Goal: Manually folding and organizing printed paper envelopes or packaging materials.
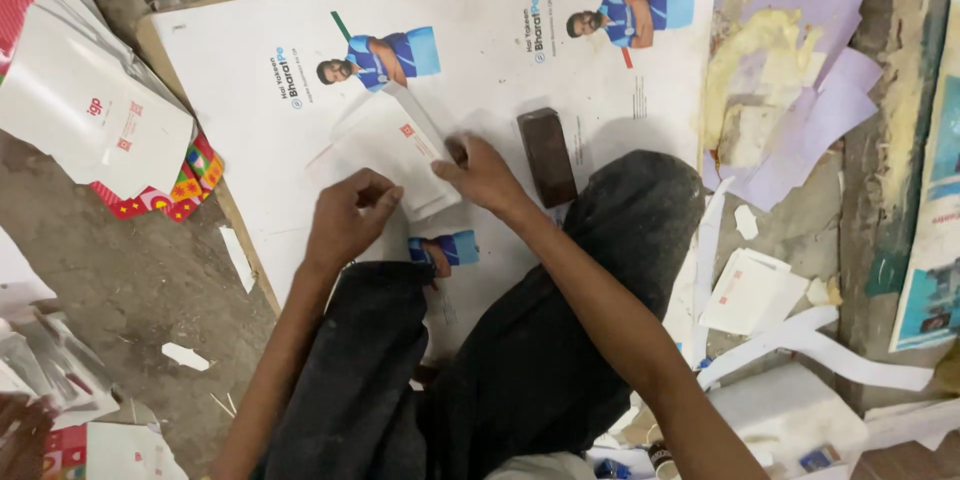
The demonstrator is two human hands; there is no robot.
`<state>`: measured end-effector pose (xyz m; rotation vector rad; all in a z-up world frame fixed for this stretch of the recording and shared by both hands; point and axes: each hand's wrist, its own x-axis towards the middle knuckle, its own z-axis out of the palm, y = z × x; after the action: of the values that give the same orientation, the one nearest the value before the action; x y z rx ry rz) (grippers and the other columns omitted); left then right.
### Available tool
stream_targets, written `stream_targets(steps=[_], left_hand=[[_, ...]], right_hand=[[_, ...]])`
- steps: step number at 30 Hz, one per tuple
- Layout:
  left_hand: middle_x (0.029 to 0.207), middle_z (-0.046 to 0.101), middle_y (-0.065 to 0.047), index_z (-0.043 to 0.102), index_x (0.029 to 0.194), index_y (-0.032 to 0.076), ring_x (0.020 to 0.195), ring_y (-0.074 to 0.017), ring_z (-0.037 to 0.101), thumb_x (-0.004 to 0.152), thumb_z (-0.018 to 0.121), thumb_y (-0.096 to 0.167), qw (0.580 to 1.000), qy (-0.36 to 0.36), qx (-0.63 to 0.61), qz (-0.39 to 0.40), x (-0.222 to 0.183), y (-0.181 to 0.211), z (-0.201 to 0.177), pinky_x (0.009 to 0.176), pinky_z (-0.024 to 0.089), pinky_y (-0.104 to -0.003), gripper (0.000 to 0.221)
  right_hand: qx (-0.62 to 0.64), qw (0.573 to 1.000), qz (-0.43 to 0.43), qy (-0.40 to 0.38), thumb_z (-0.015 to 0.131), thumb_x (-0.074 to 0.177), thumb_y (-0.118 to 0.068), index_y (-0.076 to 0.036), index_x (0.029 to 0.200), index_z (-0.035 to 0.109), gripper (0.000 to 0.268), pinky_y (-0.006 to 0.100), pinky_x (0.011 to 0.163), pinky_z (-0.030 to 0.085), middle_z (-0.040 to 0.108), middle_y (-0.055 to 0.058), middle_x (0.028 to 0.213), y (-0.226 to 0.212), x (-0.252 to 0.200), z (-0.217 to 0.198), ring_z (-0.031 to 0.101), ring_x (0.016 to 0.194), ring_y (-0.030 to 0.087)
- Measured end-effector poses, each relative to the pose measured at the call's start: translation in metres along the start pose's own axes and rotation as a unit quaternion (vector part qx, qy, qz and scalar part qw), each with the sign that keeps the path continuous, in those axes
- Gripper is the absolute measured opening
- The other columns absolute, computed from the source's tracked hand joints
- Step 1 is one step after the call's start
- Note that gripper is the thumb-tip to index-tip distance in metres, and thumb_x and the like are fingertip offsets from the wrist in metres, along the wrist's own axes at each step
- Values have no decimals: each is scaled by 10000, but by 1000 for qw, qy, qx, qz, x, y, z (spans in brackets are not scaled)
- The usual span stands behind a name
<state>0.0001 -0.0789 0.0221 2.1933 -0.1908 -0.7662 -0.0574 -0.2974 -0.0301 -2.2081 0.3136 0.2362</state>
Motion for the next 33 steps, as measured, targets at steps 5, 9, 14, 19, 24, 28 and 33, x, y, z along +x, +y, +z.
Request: stream_targets(steps=[5,9,14,19,24,28,33], left_hand=[[919,757,-124,700,1176,21,779,-197,702,969,645,173,990,-103,-61,78,3,3,5,729,563,-342,262],[1042,760,-124,682,1231,11,784,-202,684,1017,572,184,981,-143,-105,76,8,4,8,697,549,-350,296],[735,708,-169,734,879,-78,665,-273,675,958,730,505,970,-148,150,-124,22,29,-10,651,536,-390,588],[659,720,-127,785,770,34,607,-261,691,820,763,503,971,-116,117,-173,24,15,6,615,536,-397,472],[629,715,-143,754,740,50,582,-283,720,765,767,568,960,-131,57,-242,20,-2,13,590,563,-427,519],[660,694,-149,767,745,-6,631,-313,703,850,748,552,977,-39,114,-176,25,12,29,631,561,-449,569],[937,695,-260,484,1286,-202,812,-345,707,847,812,457,972,207,23,106,13,17,21,650,569,-415,857]], right_hand=[[15,946,191,-262,590,1023,-447,44,959,633,497,447,703,568,682,174,740,-18,-22,-17,714,706,327],[-111,967,106,-203,531,1083,-371,-8,920,617,407,484,639,541,701,191,731,-43,-41,6,687,674,367],[-275,947,-117,-121,617,924,-130,-17,894,636,118,389,417,532,704,115,680,-66,-43,24,691,529,235],[-295,924,-160,-182,646,872,-137,-43,826,668,107,373,425,523,698,103,655,-70,-41,23,689,530,219],[-241,928,-239,-153,685,736,-154,-59,789,706,111,369,421,514,693,91,609,-69,-44,18,677,483,238],[-317,928,-90,-171,685,778,-127,-69,749,694,66,360,431,529,705,102,665,-72,-41,28,701,554,215],[-304,930,-149,-142,699,725,-147,-58,745,690,91,377,475,539,700,107,651,-63,-46,26,700,557,237]])
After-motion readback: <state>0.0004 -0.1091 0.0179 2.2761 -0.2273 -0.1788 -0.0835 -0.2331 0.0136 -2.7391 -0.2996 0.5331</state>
